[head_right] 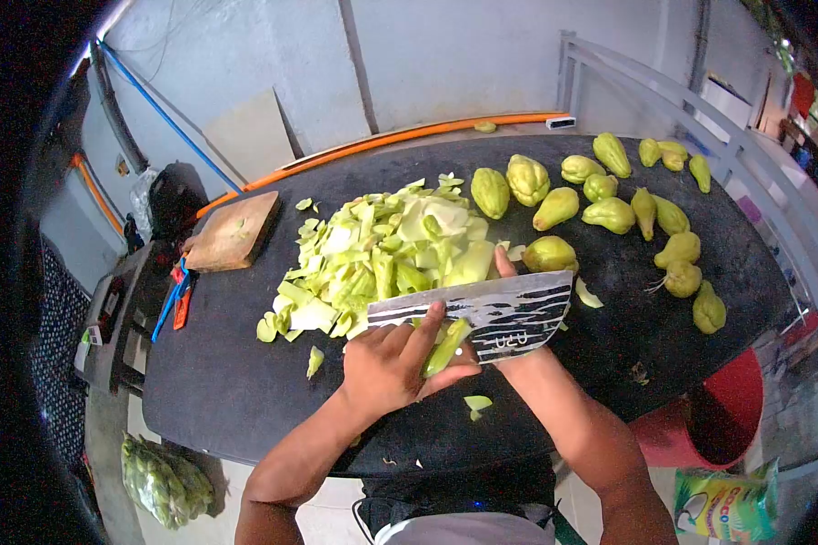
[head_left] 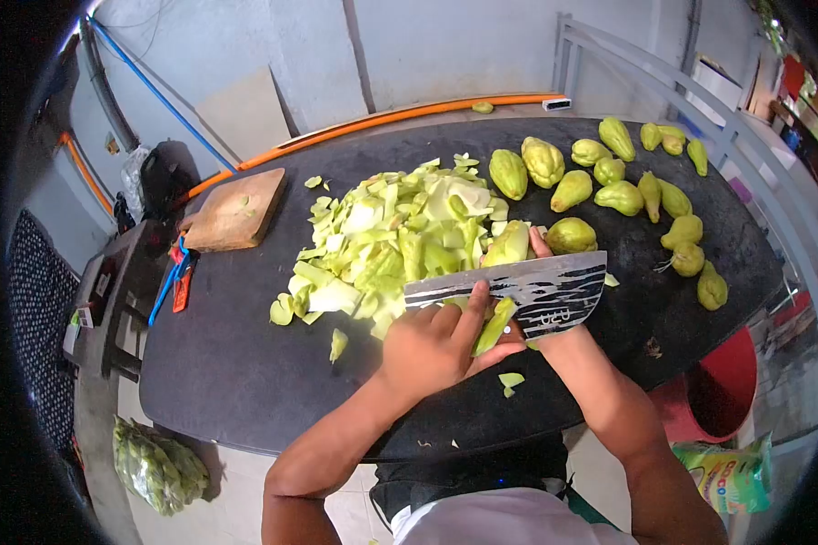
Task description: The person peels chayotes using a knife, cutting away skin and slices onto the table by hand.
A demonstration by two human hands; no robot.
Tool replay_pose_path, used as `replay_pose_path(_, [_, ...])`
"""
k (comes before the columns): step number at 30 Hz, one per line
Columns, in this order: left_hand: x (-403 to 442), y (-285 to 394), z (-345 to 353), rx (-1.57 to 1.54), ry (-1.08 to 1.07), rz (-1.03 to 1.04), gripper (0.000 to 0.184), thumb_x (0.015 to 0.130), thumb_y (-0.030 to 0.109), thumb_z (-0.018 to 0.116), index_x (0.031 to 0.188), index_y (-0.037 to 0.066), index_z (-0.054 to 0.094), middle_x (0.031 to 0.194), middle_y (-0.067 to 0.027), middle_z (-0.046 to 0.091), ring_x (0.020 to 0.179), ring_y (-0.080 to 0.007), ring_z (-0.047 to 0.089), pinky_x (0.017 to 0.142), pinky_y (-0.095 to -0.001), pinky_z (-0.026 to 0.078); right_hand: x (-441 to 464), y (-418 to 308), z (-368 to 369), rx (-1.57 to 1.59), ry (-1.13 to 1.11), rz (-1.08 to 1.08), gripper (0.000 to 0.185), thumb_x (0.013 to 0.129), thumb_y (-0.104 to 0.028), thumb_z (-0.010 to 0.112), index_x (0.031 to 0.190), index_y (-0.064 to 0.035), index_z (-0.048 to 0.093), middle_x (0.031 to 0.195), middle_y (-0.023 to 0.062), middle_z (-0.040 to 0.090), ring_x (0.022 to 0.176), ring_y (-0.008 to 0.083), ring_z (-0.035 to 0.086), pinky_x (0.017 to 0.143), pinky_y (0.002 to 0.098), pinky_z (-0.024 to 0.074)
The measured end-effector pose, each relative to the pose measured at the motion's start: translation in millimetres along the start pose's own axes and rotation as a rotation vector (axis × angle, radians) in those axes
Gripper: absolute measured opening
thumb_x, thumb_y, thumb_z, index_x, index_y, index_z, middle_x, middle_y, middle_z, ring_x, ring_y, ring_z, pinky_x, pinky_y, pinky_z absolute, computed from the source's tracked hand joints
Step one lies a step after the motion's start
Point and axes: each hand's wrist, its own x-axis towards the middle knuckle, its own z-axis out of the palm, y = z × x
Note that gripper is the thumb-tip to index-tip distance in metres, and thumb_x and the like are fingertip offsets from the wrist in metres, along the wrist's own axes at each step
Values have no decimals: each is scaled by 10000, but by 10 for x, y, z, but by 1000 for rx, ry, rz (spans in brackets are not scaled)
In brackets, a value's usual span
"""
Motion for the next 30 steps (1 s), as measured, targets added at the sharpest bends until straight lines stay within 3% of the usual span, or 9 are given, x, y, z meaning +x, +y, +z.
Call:
replay_pose_path(5, [-9,-59,17,-40,24,6,866,714,594,810,1284,-30,620,641,-42,580,509,-189,603,494,-318,500,-11,-20,-42,-151,-110,-30,524,1029,-486,488,1365,-86,530,1308,112,604,1179,241,585,1063,414,455])
replay_pose_path(6, [-17,-82,14,-33,10,-14,862,713,588,812,1281,-31,621,646,-48,591,520,-196,613,506,-321,508,-1,-29,-51,-106,-140,5,528,1030,-486,485,1373,-87,526,1318,111,600,1185,239,582,1069,414,452])
replay_pose_path(7, [-32,-111,15,-27,-2,-34,857,712,582,815,1278,-32,622,651,-53,601,530,-202,624,518,-325,515,-11,-93,-14,253,-128,178,523,1028,-489,487,1362,-89,536,1314,110,602,1185,241,582,1073,415,447])
replay_pose_path(9, [-86,-237,64,-17,10,-70,839,707,559,824,1266,-36,628,683,-77,644,578,-226,663,573,-338,541,-20,-41,40,225,145,93,515,1004,-514,532,1297,-93,572,1168,96,644,1082,242,625,977,406,522])
replay_pose_path(12, [-87,-359,62,-136,41,-50,832,713,551,819,1273,-34,627,697,-84,655,607,-247,679,608,-350,548,59,-54,27,168,203,148,485,976,-526,582,1194,-93,604,1029,103,660,982,246,652,900,434,557])
replay_pose_path(19, [-27,-179,-121,-198,-68,-31,834,731,572,807,1280,-29,629,683,-86,650,600,-250,673,612,-348,544,-31,-179,305,284,-33,343,543,998,-568,504,1130,-62,648,1004,135,698,929,235,685,857,383,578])
replay_pose_path(26, [-19,-131,-147,-226,-18,8,814,729,568,813,1255,-30,640,692,-100,662,577,-266,671,611,-362,550,-45,-156,280,236,3,295,502,1021,-514,498,1176,-58,638,1032,123,692,937,239,682,871,392,573])
replay_pose_path(30, [-38,-224,-130,-222,-81,-79,791,746,554,807,1237,-44,643,674,-119,656,597,-287,686,624,-370,555,-25,-125,232,220,-3,326,498,1020,-512,497,1185,-64,637,1043,112,687,952,237,670,882,391,558])
